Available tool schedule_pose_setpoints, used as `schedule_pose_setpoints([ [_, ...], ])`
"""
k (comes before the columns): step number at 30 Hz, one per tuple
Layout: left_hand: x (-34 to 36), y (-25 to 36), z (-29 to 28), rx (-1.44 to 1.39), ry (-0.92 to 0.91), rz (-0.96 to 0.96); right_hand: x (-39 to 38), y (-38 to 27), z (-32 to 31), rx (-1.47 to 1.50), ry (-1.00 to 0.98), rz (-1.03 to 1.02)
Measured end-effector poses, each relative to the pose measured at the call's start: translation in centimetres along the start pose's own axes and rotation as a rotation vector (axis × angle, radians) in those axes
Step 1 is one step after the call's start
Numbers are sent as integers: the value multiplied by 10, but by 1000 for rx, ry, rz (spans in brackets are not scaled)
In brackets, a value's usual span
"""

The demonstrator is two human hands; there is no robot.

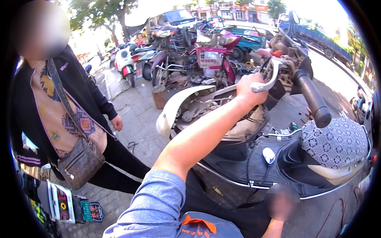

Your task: The person removes the front plastic housing of a scooter and uses their hands to disconnect and adjust the wiring and internal mechanical components near the handlebars. They reach inside the assembly to work on specific parts and briefly lower themselves to access the lower frame of the vehicle.

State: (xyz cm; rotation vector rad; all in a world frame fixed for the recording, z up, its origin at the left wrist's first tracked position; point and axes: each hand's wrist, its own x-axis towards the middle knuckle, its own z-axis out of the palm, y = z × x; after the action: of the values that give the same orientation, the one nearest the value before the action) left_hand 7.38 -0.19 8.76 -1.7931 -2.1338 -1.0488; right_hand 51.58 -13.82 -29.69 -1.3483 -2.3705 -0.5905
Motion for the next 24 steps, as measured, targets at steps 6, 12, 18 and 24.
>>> schedule_pose_setpoints([
  [6,-8,-23,6,27,132,58,7,0,-5,93,28,-110],
  [12,-8,-26,2,6,163,32,22,-13,-29,70,-27,-113],
  [18,4,-19,-20,7,8,-93,61,-49,-108,83,-211,-23],
  [24,7,-29,-22,-321,75,-213,28,-17,-63,77,-5,-181],
])
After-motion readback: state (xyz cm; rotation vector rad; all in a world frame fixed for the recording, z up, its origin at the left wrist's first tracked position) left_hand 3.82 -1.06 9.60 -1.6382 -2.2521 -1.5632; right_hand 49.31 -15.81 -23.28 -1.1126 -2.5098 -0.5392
